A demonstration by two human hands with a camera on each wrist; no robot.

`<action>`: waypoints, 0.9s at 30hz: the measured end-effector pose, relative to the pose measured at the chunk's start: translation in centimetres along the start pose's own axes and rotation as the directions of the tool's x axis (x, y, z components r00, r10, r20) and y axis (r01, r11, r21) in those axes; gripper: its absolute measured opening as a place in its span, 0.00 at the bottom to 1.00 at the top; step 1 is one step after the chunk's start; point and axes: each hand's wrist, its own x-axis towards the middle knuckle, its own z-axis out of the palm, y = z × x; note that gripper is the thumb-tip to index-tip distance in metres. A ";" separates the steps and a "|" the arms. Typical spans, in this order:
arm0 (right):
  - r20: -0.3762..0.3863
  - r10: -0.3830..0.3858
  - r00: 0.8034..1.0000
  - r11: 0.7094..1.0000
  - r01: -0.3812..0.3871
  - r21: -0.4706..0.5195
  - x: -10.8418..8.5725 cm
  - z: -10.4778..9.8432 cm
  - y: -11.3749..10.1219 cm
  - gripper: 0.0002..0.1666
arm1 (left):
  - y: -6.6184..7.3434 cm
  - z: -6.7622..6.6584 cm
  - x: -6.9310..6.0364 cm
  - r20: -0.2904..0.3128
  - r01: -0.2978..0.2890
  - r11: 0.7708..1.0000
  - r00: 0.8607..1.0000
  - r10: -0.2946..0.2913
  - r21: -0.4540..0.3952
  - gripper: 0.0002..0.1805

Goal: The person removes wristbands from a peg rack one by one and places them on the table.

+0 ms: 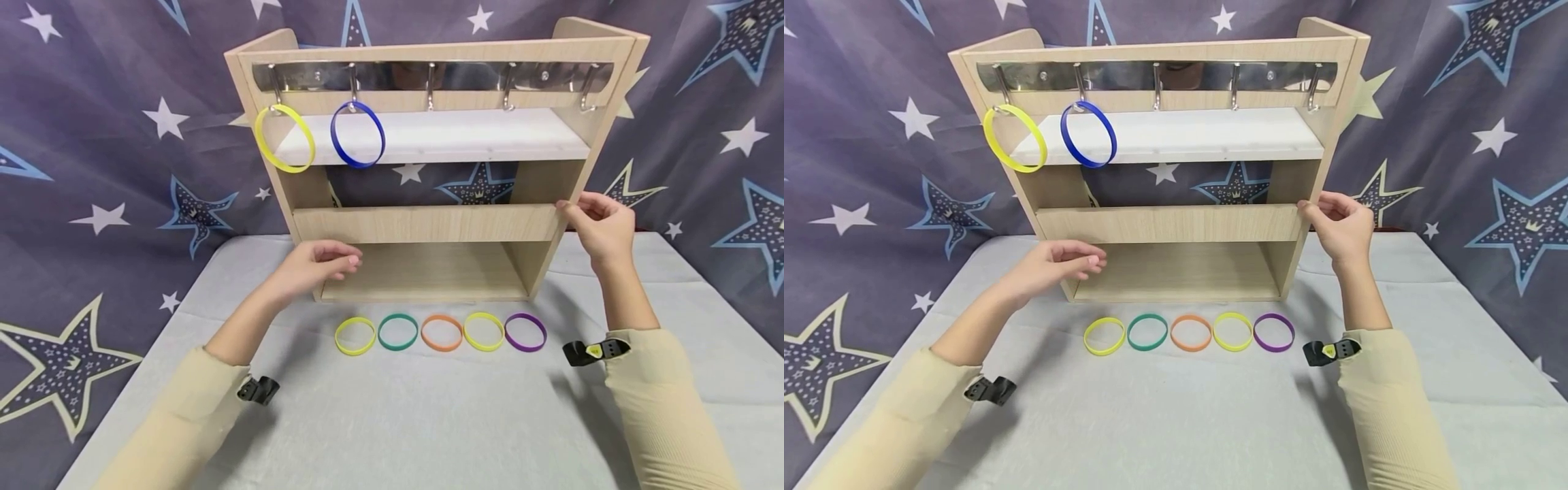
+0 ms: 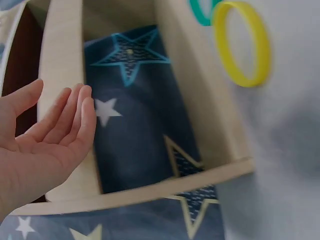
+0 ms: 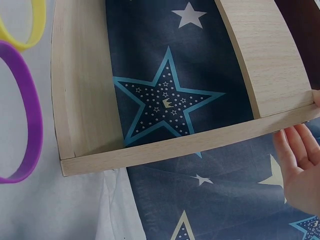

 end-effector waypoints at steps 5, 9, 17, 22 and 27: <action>-0.003 -0.008 1.000 1.000 0.008 0.002 0.1 0.1 0.0 0.13 | 2.1 0.0 0.4 -0.039 -0.061 0.998 0.997 0.060 -0.023 0.18; 0.008 0.000 1.000 1.000 0.000 0.024 0.1 0.1 -0.1 0.12 | 3.3 0.1 0.8 -0.101 -0.100 0.993 0.990 0.094 -0.056 0.17; 0.007 0.002 1.000 1.000 -0.002 -0.008 0.1 0.1 0.0 0.12 | 6.0 0.7 1.6 -0.364 -0.251 0.916 0.922 0.129 -0.313 0.17; -0.001 -0.001 1.000 1.000 0.001 -0.002 0.0 0.1 0.0 0.13 | 7.4 1.6 2.0 -0.522 -0.334 0.780 0.853 0.011 -0.529 0.14; 0.008 0.000 1.000 1.000 0.000 0.008 0.0 0.0 0.0 0.13 | 8.5 2.2 2.5 -0.561 -0.405 0.573 0.819 -0.119 -0.713 0.05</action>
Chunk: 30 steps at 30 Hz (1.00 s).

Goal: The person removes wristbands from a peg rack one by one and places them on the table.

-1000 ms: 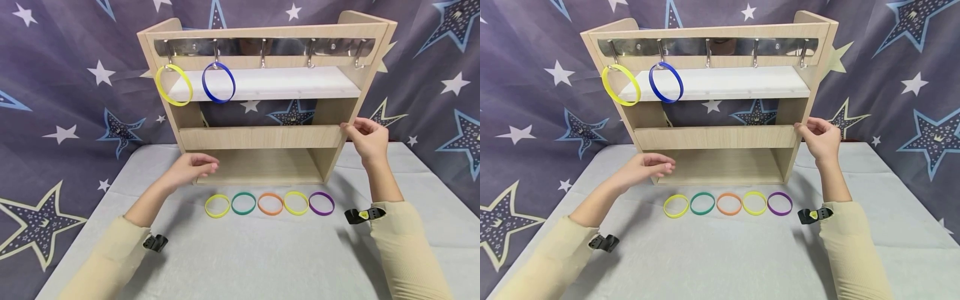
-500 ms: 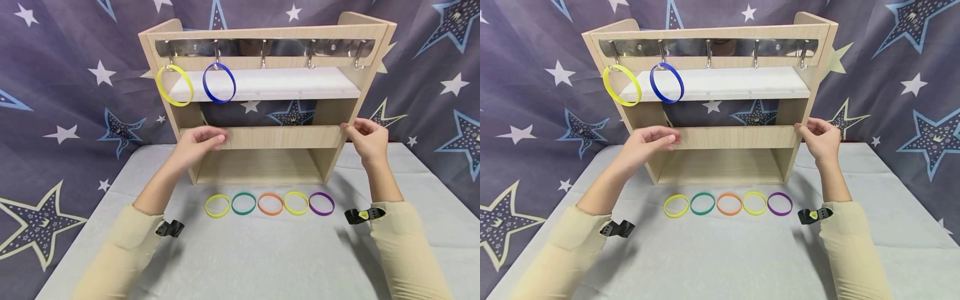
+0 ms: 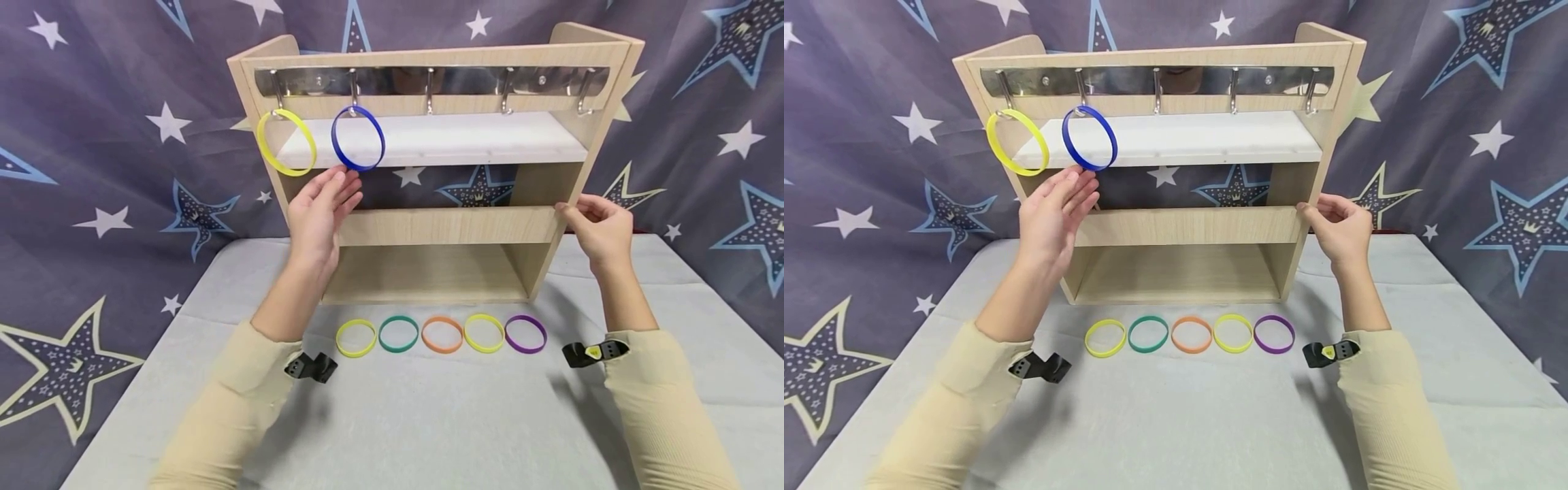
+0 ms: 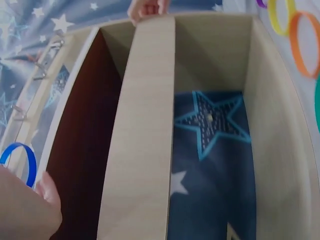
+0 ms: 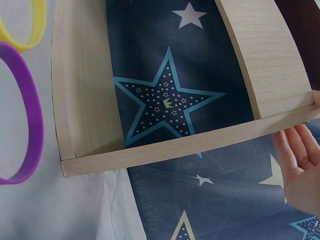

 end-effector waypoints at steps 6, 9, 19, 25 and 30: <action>0.007 -0.003 1.000 1.000 0.002 0.021 0.0 0.1 0.0 0.12 | 0.2 0.8 0.0 -0.027 0.059 0.967 0.997 -0.068 -0.248 0.07; 0.007 0.005 1.000 1.000 -0.005 0.021 0.0 0.2 0.0 0.12 | 0.2 1.0 0.0 -0.023 0.075 0.953 0.996 -0.086 -0.293 0.07; -0.007 0.009 1.000 1.000 -0.009 -0.016 -0.1 0.2 0.1 0.12 | 0.0 1.6 -0.3 -0.008 0.077 0.964 0.997 -0.082 -0.253 0.02; -0.007 0.015 1.000 1.000 -0.015 -0.020 -0.1 0.2 0.1 0.12 | -0.3 1.7 -0.4 -0.008 0.053 0.968 0.998 -0.057 -0.245 0.02; -0.020 0.019 1.000 0.999 -0.020 -0.033 -0.1 0.2 0.0 0.12 | -0.4 1.9 -0.4 0.015 0.020 0.968 1.000 -0.017 -0.249 0.02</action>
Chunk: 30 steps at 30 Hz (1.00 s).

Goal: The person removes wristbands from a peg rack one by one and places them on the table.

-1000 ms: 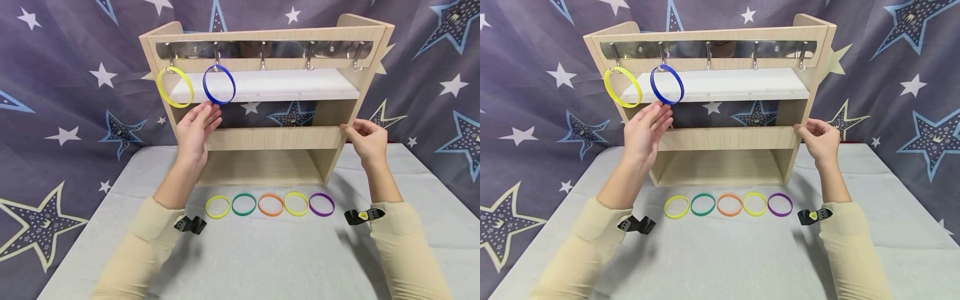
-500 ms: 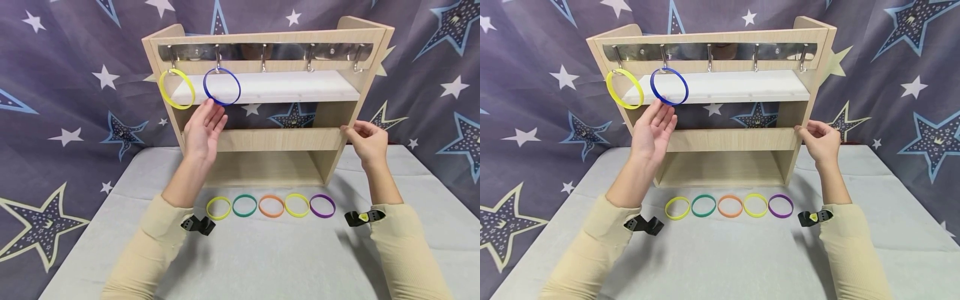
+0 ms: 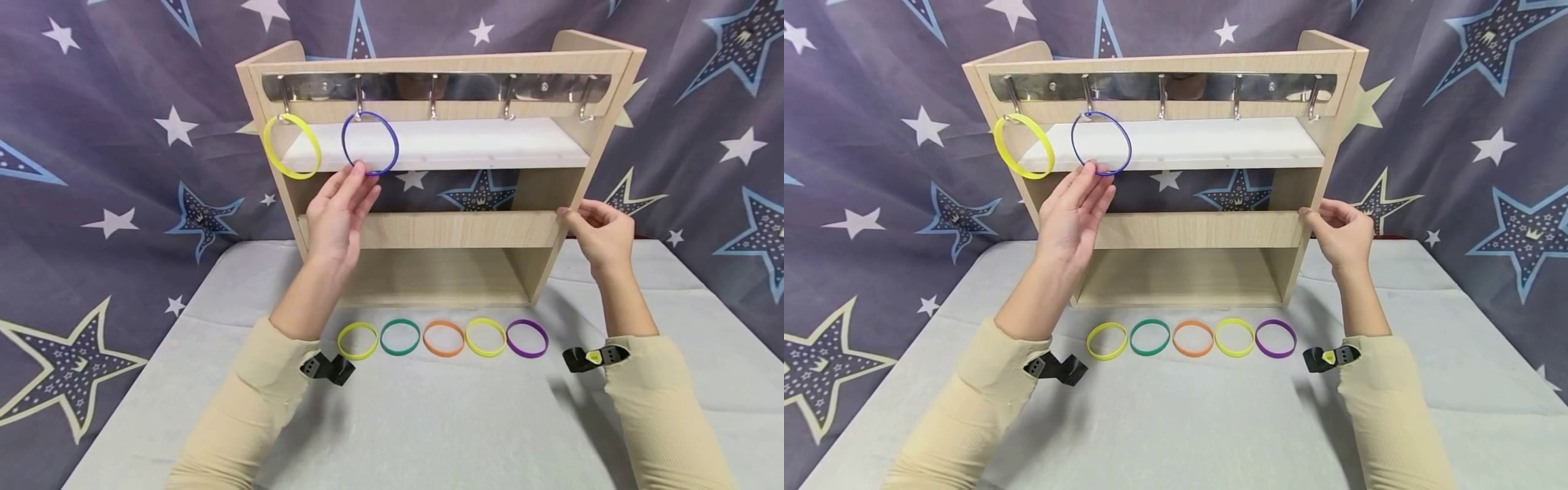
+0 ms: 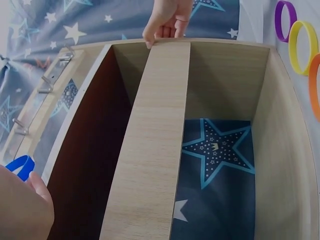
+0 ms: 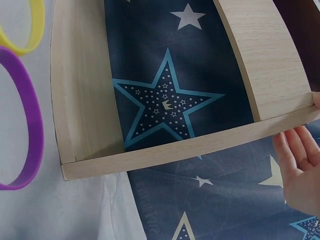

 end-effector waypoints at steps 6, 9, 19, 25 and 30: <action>-0.004 -0.004 1.000 1.000 0.004 0.020 0.1 0.0 0.0 0.12 | 0.1 0.3 0.1 0.003 -0.022 1.000 1.000 0.022 -0.017 0.03; -0.002 -0.004 1.000 1.000 0.004 0.030 0.1 0.0 -0.1 0.12 | 0.2 0.5 0.0 -0.002 -0.027 0.999 1.000 0.027 -0.024 0.03; -0.002 -0.002 1.000 0.999 0.002 0.042 0.1 0.0 0.0 0.12 | 0.9 1.3 -0.3 -0.012 -0.044 0.995 0.999 0.043 -0.085 0.05; -0.010 -0.006 1.000 0.999 0.006 0.044 0.0 0.1 0.0 0.13 | 1.5 1.3 -0.7 -0.015 -0.044 0.994 0.999 0.042 -0.101 0.04; -0.005 -0.003 1.000 1.000 0.003 0.028 0.0 0.1 0.1 0.12 | 2.0 1.2 -1.2 -0.009 -0.043 0.995 0.999 0.043 -0.089 0.04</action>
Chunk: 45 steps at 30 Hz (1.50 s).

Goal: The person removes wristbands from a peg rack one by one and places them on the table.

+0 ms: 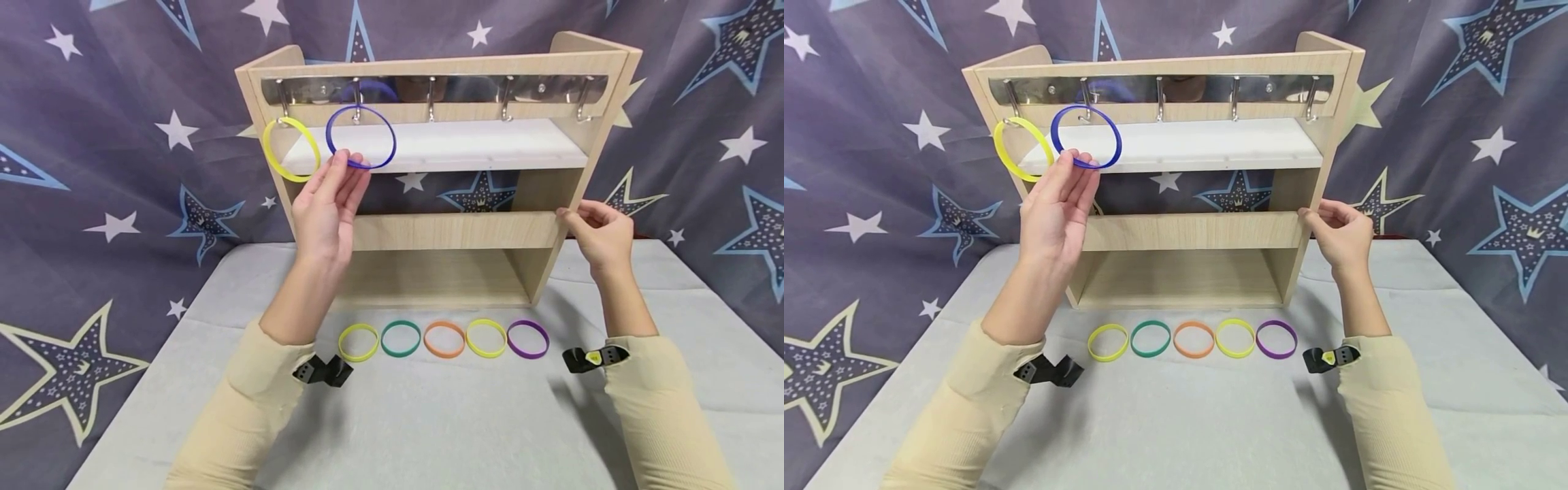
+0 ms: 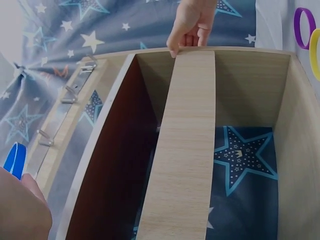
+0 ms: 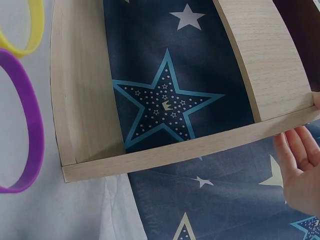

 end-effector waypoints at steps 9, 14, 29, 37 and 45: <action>0.004 -0.008 1.000 1.000 0.008 -0.009 0.0 0.0 0.2 0.12 | 0.7 -0.8 -0.2 0.023 0.043 0.998 0.999 -0.042 -0.050 0.04; 0.006 -0.013 1.000 0.999 0.013 -0.033 0.2 -0.1 0.1 0.12 | 0.8 -2.1 -0.1 0.011 0.066 0.997 0.998 -0.066 -0.036 0.07; 0.027 0.017 0.999 0.999 -0.016 -0.037 0.1 -0.3 0.1 0.13 | 1.6 -6.0 -0.1 -0.041 0.129 0.991 0.991 -0.127 0.036 0.04; 0.011 0.005 1.000 0.998 -0.005 -0.055 0.2 -0.3 -0.2 0.13 | 2.1 -7.3 -0.3 -0.057 0.164 0.986 0.985 -0.161 0.042 0.04; 0.019 -0.011 1.000 1.000 0.012 -0.024 0.1 -0.1 -0.1 0.13 | 2.3 -8.7 -0.7 -0.047 0.218 0.974 0.975 -0.215 0.058 0.03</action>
